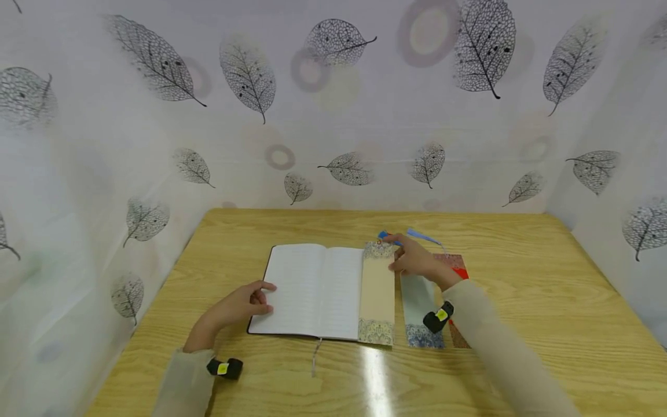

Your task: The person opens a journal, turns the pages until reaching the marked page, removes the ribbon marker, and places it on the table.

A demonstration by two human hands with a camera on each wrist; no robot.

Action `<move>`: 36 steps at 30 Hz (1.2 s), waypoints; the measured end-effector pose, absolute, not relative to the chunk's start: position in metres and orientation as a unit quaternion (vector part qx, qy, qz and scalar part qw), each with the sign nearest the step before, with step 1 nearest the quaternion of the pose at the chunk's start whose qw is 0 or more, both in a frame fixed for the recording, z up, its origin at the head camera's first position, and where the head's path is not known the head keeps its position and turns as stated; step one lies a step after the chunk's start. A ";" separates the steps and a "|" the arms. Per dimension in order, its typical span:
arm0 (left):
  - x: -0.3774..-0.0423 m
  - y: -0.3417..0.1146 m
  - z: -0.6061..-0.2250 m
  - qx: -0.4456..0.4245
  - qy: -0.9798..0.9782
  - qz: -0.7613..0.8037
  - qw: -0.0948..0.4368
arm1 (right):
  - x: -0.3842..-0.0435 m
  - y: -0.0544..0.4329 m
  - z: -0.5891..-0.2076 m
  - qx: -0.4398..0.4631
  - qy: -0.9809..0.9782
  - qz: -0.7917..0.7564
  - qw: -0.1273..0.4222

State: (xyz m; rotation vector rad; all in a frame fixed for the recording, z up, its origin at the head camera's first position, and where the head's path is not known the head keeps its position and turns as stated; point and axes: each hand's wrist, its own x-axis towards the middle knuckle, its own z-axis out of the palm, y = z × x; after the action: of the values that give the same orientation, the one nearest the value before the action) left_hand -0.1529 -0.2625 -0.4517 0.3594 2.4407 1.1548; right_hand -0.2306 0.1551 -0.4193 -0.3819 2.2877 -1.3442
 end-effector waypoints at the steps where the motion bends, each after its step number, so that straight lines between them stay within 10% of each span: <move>1: -0.153 -0.263 -0.452 0.133 0.876 0.415 0.207 | -0.233 0.159 -0.414 -0.142 0.834 -0.484 0.224; 13: -0.154 -0.263 -0.453 0.136 0.876 0.415 0.203 | -0.261 0.248 -0.350 -0.098 0.872 -0.451 0.163; 36: -0.154 -0.265 -0.457 0.140 0.875 0.417 0.202 | -0.220 0.390 -0.417 -0.070 0.850 -0.430 0.297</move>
State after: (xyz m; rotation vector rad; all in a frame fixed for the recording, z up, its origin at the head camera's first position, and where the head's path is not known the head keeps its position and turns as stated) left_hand -0.1539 -0.2649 -0.4566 0.3900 2.4438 1.1650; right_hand -0.2202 0.3904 -0.4171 -0.1850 2.2592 -1.1439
